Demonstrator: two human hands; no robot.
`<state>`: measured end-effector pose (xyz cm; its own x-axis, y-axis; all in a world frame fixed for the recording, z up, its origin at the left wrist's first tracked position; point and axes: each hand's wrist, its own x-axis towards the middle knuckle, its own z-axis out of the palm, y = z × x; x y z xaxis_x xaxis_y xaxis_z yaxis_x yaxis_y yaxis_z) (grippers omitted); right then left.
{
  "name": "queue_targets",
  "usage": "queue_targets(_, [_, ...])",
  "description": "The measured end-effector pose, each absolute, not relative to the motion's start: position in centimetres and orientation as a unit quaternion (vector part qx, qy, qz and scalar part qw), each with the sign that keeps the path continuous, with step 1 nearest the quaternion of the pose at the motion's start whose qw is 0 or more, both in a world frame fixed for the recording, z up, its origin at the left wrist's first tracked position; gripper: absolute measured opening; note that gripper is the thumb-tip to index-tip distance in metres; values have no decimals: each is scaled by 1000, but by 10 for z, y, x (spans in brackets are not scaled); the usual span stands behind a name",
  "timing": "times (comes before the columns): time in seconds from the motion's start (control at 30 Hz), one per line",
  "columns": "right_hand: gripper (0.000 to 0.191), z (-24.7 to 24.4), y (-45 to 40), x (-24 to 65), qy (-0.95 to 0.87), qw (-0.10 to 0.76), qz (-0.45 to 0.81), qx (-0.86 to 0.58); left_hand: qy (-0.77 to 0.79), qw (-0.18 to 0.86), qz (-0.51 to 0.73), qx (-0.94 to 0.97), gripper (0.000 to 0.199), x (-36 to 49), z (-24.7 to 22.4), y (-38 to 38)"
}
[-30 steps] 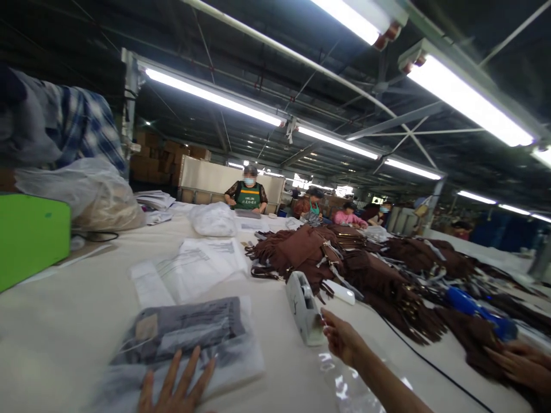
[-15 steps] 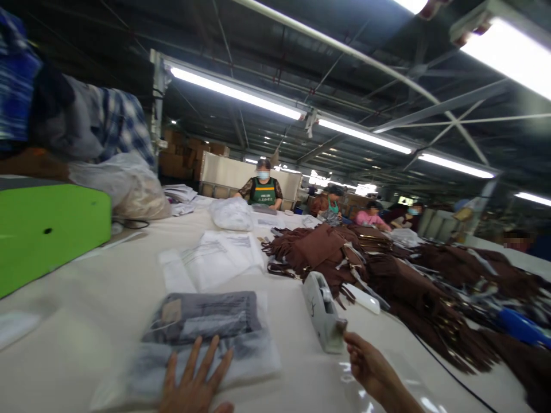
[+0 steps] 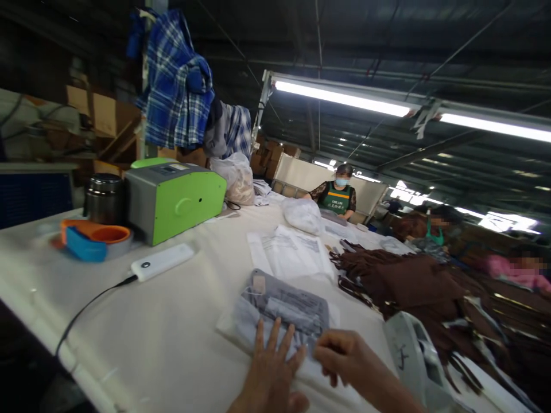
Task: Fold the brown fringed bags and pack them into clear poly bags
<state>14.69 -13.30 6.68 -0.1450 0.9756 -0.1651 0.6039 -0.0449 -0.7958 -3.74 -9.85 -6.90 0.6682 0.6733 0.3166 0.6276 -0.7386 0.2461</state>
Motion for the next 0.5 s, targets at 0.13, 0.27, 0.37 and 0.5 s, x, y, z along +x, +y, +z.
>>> queue_targets(0.13, [20, 101, -76, 48, -842, -2, 222, -492, 359, -30, 222, 906, 70, -30, -87, -90])
queue_targets(0.27, [20, 95, -21, -4, -876, -175, 53, -446, 356, -260, 372, 817, 43, -21, -97, -85])
queue_targets(0.37, [27, 77, 11, -21, -878, -224, 13, -423, 363, -319, 448, 752, 27, -15, -99, -81])
queue_targets(0.5, [42, 63, 33, -22, -886, -228, 10, -404, 365, -323, 481, 729, 24, -7, -108, -73])
